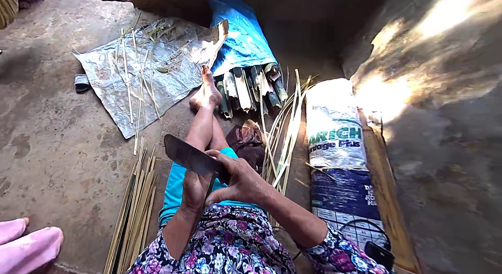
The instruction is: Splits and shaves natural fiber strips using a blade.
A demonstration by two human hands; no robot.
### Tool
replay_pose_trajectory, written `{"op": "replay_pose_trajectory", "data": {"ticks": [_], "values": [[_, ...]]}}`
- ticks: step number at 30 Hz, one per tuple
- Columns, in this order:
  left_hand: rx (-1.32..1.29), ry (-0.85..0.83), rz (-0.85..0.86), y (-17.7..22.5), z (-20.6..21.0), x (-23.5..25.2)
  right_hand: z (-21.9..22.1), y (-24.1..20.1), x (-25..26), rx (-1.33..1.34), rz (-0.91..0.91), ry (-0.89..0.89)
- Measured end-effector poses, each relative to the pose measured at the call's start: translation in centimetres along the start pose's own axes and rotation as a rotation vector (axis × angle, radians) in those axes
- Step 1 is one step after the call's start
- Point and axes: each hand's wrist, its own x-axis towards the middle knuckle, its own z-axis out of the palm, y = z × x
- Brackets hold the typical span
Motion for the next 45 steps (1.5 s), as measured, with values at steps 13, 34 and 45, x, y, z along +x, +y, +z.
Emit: {"op": "replay_pose_trajectory", "data": {"ticks": [13,34,45], "values": [[0.035,0.223,-0.107,0.6,1.6,0.7,2.5,1.5,-1.9,0.007,-0.234,0.121],[0.163,-0.417,-0.019,3.9,-2.7,2.9,2.1,2.6,1.3,-0.090,-0.266,0.531],[-0.159,0.719,0.019,4.7,-5.8,4.5,-5.3,1.0,0.1,-0.148,-0.200,0.699]]}}
